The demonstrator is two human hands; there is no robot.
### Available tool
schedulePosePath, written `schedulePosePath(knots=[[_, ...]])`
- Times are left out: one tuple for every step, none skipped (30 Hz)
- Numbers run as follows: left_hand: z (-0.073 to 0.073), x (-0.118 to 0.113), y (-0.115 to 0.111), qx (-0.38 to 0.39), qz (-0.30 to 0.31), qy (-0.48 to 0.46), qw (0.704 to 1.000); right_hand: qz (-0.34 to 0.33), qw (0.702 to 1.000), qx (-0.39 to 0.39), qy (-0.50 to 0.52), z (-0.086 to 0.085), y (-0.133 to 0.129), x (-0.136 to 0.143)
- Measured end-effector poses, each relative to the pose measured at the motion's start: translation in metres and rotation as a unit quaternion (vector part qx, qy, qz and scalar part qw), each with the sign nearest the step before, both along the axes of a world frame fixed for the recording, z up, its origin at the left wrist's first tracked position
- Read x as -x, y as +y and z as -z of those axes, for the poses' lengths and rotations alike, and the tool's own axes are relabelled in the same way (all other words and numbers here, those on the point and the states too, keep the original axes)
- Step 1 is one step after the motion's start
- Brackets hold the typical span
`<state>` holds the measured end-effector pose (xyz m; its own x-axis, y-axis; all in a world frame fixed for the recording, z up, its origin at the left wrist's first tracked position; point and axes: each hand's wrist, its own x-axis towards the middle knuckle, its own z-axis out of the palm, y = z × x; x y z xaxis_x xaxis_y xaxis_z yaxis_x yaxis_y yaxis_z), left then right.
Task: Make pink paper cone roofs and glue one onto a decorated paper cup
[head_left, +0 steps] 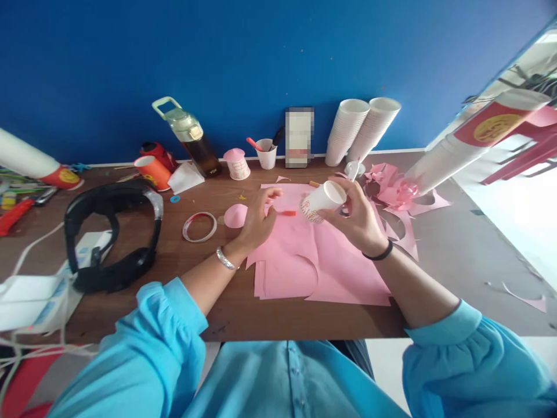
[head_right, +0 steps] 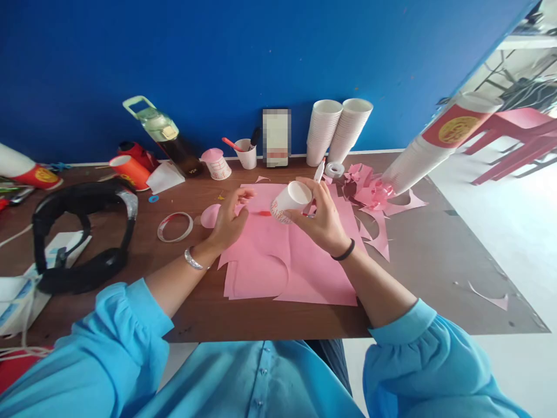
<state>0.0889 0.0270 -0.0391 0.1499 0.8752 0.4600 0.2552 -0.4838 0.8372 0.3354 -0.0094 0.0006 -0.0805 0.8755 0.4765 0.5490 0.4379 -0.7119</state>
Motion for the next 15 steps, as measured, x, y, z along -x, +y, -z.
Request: schedulePosePath(knots=[[-0.002,0.001,-0.002,-0.011,0.002,-0.021,1.0,0.0,1.0,0.001,0.016,-0.002,0.001,-0.003],[-0.005,0.001,-0.004,-0.017,0.014,-0.038,0.999,-0.005,1.0,0.007,0.029,-0.003,0.001,-0.004],[-0.009,0.0,-0.007,-0.017,0.041,-0.05,0.998,-0.015,0.999,0.017,0.041,-0.004,0.0,-0.003],[-0.012,-0.001,-0.011,-0.008,0.081,-0.056,0.995,-0.032,0.998,0.029,0.051,-0.005,-0.002,-0.001],[-0.015,-0.003,-0.016,0.007,0.128,-0.053,0.99,-0.054,0.996,0.043,0.058,-0.005,-0.004,0.002],[-0.019,-0.006,-0.02,0.028,0.175,-0.042,0.983,-0.078,0.993,0.055,0.063,-0.006,-0.006,0.007],[-0.021,-0.009,-0.024,0.052,0.209,-0.028,0.976,-0.101,0.991,0.063,0.062,-0.006,-0.009,0.011],[-0.023,-0.012,-0.028,0.076,0.227,-0.012,0.971,-0.115,0.99,0.065,0.053,-0.006,-0.011,0.016],[-0.024,-0.015,-0.031,0.1,0.233,-0.005,0.967,-0.12,0.99,0.061,0.04,-0.006,-0.012,0.019],[-0.024,-0.017,-0.034,0.125,0.233,-0.011,0.964,-0.122,0.99,0.054,0.033,-0.006,-0.013,0.022],[-0.024,-0.019,-0.035,0.151,0.233,-0.029,0.96,-0.12,0.991,0.047,0.038,-0.006,-0.013,0.022],[-0.023,-0.02,-0.036,0.181,0.238,-0.058,0.953,-0.114,0.991,0.041,0.057,-0.006,-0.013,0.021],[-0.022,-0.02,-0.036,0.211,0.245,-0.095,0.942,-0.104,0.99,0.038,0.088,-0.007,-0.012,0.019],[-0.02,-0.02,-0.036,0.242,0.254,-0.131,0.927,-0.09,0.988,0.034,0.125,-0.01,-0.012,0.016],[-0.019,-0.019,-0.035,0.272,0.26,-0.163,0.912,-0.074,0.984,0.029,0.159,-0.013,-0.013,0.013]])
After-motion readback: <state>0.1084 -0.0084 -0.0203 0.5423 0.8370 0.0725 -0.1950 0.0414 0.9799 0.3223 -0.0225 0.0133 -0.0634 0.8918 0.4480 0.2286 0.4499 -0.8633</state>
